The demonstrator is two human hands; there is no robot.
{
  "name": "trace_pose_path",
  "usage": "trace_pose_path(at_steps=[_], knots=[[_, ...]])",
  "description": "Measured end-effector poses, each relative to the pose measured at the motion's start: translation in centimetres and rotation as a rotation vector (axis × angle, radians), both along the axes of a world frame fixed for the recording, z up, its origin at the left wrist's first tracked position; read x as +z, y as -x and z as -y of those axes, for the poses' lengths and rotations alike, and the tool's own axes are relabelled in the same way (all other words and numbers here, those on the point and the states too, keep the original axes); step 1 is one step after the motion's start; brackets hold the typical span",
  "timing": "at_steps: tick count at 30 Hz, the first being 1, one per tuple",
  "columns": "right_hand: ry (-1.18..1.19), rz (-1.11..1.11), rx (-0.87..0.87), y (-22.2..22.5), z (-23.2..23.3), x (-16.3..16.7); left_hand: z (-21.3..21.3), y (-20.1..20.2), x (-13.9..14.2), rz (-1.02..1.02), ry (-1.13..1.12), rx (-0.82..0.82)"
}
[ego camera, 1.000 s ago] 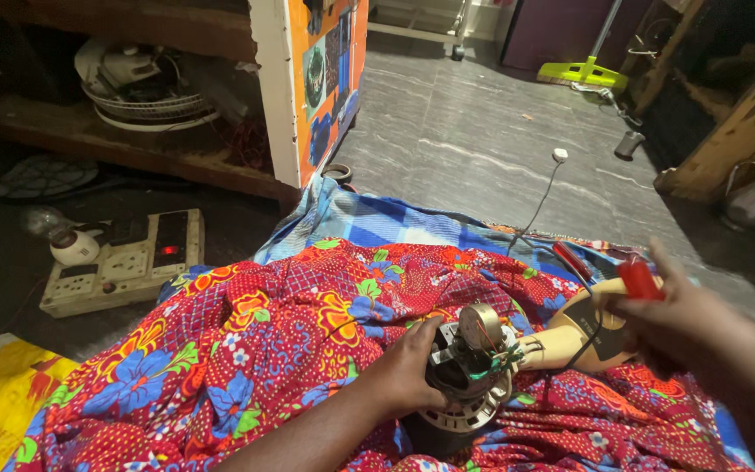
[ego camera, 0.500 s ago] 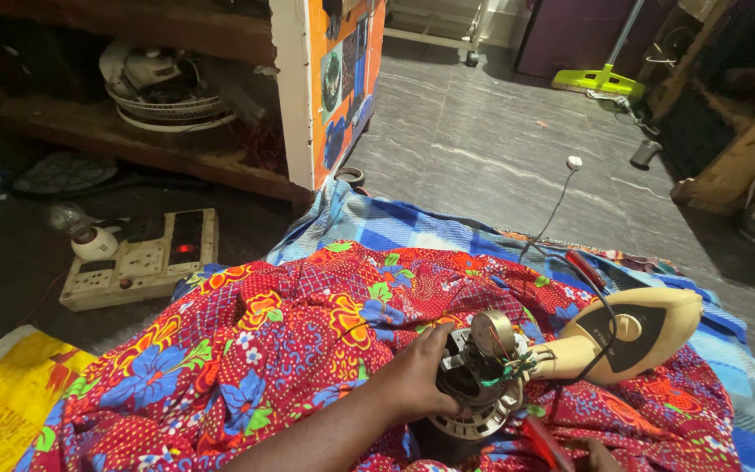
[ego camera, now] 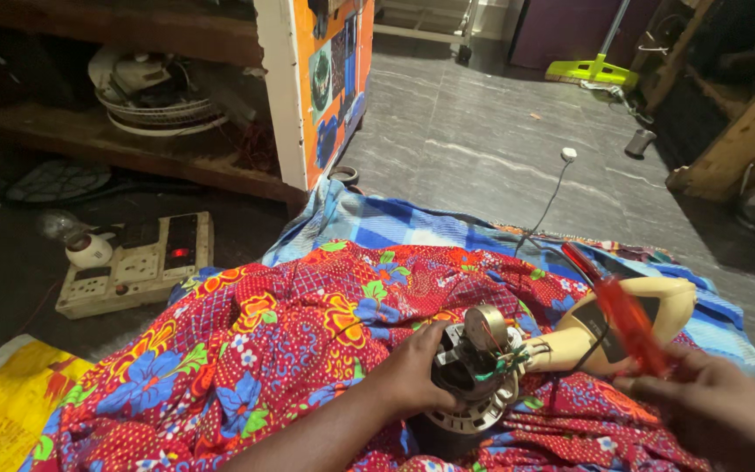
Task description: The person uses a red screwdriver to adjust and tighten screws on the exposed internal components of a disassembled electrical appliance. They hold the device steady with one hand while manipulating the screwdriver with the other, working on wires and a circular metal part.
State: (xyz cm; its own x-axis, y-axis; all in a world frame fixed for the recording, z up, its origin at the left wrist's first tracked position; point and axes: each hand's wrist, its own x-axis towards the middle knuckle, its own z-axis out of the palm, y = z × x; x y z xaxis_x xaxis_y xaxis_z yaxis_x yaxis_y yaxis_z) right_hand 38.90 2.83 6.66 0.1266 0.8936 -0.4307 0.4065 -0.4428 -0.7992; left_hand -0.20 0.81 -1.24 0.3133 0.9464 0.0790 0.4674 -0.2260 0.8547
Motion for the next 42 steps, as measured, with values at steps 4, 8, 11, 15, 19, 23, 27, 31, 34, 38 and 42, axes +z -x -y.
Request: trace_pose_path(at_steps=[4,8,11,15,19,23,27,31,34,38,42], knots=[[-0.438,-0.074,-0.079,4.0,0.9,8.1,0.1,0.0,0.3,0.04,-0.059,-0.028],[-0.79,-0.434,0.123,9.3,1.7,13.7,0.7,-0.1,0.9,-0.052,0.016,-0.002],[-0.885,-0.592,0.103,14.2,3.0,16.2,1.0,-0.1,1.1,-0.07,0.003,-0.011],[-0.879,-0.601,0.032,19.8,6.2,18.2,0.8,0.0,1.0,-0.033,-0.086,-0.028],[-1.076,-0.585,0.218,22.8,7.3,17.6,0.6,0.1,0.8,-0.031,-0.098,-0.05],[-1.071,-0.65,0.281,23.2,6.5,14.9,0.7,0.2,0.9,-0.03,-0.042,-0.056],[-1.055,-0.567,0.272,22.9,6.0,12.9,0.8,0.1,1.2,-0.069,-0.085,-0.056],[-1.037,-0.565,0.246,22.8,5.8,12.6,0.9,0.1,1.4,-0.055,-0.032,-0.049],[-1.097,-0.607,0.26,22.5,5.8,13.1,0.9,0.1,1.5,-0.061,-0.016,-0.043],[-1.127,-0.648,0.256,22.4,5.9,13.4,0.8,0.2,1.4,-0.043,-0.052,-0.048],[-1.111,-0.583,0.267,22.8,6.0,13.4,0.8,0.2,1.2,-0.038,-0.098,-0.047]])
